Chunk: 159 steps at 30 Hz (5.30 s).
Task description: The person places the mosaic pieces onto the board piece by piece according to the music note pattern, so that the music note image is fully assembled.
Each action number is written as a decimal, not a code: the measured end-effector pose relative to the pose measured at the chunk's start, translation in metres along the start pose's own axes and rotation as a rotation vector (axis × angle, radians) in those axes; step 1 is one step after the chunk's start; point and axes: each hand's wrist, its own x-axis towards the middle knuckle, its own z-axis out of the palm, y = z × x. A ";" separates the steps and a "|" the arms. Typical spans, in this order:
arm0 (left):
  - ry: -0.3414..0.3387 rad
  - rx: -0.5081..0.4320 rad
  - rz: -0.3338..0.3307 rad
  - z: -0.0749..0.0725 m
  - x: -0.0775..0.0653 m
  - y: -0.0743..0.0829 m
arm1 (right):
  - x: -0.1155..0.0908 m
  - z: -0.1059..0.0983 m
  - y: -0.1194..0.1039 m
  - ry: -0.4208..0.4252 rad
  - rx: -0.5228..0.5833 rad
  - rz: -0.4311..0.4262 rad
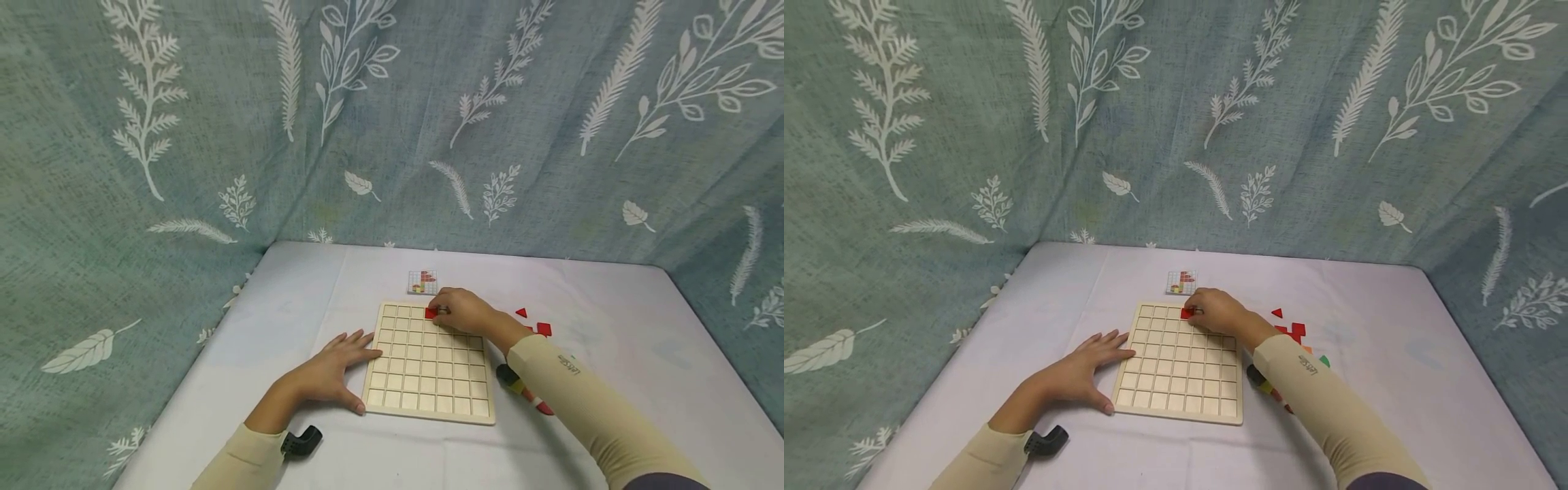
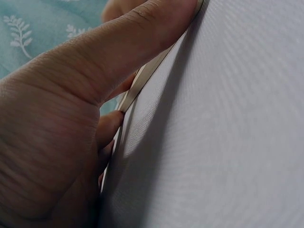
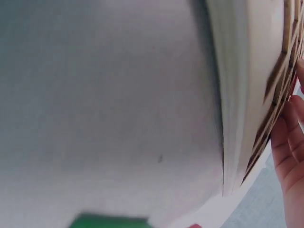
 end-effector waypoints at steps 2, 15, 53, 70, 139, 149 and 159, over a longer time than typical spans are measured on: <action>0.000 0.001 -0.007 0.000 0.000 0.000 | -0.003 -0.003 0.000 -0.007 0.013 0.009; 0.000 -0.006 -0.027 0.001 0.000 0.001 | -0.054 -0.036 0.023 -0.054 0.029 0.141; 0.001 -0.024 -0.011 0.002 -0.005 0.003 | -0.108 -0.045 0.093 -0.015 0.041 0.436; -0.003 -0.004 -0.032 0.002 -0.004 0.003 | -0.108 -0.044 0.095 -0.035 0.038 0.427; -0.011 0.016 -0.028 0.000 -0.002 0.002 | -0.033 -0.034 0.024 -0.094 -0.038 0.061; -0.008 0.019 -0.034 -0.001 -0.002 0.003 | -0.021 -0.023 0.016 -0.074 -0.058 -0.017; -0.010 0.002 -0.034 0.004 -0.006 0.001 | -0.014 -0.008 0.012 -0.062 -0.048 -0.042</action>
